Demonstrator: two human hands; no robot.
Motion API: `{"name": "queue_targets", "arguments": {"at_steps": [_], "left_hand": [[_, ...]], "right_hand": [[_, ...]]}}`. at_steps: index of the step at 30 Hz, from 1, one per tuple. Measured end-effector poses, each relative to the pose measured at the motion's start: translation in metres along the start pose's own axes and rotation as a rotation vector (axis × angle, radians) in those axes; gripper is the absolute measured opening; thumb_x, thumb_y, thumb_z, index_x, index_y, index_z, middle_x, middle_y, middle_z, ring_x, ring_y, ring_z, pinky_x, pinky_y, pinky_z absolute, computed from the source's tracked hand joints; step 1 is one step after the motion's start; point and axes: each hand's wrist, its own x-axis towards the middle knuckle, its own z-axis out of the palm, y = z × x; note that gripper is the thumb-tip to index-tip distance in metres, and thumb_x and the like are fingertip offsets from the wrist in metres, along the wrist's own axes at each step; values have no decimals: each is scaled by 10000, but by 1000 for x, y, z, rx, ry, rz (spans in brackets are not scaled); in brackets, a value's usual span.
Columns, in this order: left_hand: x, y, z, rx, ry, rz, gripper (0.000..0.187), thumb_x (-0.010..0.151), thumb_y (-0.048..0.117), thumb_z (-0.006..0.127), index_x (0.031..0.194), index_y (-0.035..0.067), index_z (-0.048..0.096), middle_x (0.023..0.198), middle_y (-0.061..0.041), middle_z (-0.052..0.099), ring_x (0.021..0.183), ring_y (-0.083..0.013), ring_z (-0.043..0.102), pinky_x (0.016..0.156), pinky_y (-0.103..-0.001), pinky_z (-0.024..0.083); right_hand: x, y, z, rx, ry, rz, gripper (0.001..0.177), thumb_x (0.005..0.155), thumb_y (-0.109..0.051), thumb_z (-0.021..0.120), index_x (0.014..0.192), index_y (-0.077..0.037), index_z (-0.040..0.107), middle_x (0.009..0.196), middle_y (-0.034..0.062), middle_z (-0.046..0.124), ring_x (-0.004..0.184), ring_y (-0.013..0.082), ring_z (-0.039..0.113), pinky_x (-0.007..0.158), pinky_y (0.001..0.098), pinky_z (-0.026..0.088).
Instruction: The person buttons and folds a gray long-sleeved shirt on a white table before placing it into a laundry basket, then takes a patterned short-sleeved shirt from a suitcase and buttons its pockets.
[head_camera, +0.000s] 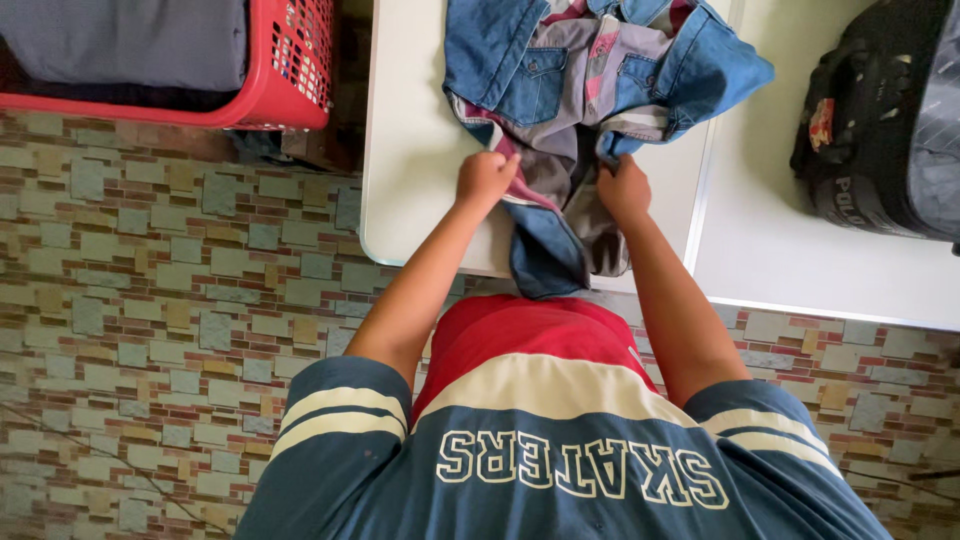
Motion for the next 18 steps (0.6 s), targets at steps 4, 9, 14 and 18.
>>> {"name": "queue_targets", "arguments": {"at_steps": [4, 9, 14, 18], "left_hand": [[13, -55, -42, 145, 125, -13, 392, 861, 311, 735, 597, 43, 625, 697, -207, 637, 658, -422, 626, 637, -539, 485], [8, -91, -71, 414, -195, 4, 278, 831, 321, 771, 747, 56, 751, 822, -190, 708, 778, -401, 676, 715, -504, 549], [0, -51, -34, 842, -159, -116, 199, 937, 240, 655, 1011, 94, 768, 1096, -131, 714, 1134, -348, 624, 1068, -572, 395], [-7, 13, -9, 1094, -48, 51, 268, 1048, 192, 565, 1239, 55, 693, 1268, -146, 625, 1335, -401, 496, 1263, -652, 169]], "right_hand": [[-2, 42, -54, -103, 119, 59, 308, 905, -369, 688, 1003, -80, 729, 992, 212, 732, 957, 442, 679, 821, 531, 526], [-25, 122, -110, -367, 112, 333, 449, 923, -427, 726, 1006, 13, 711, 1038, 246, 722, 984, 441, 681, 838, 524, 531], [-60, 105, -112, -580, 249, 304, 693, 840, -350, 724, 1340, 85, 521, 1260, 287, 577, 1184, 450, 530, 914, 588, 376], [-74, 55, -85, -517, 419, -153, 642, 915, -252, 665, 1490, -10, 515, 1502, 215, 457, 1455, 395, 361, 1110, 594, 308]]}}
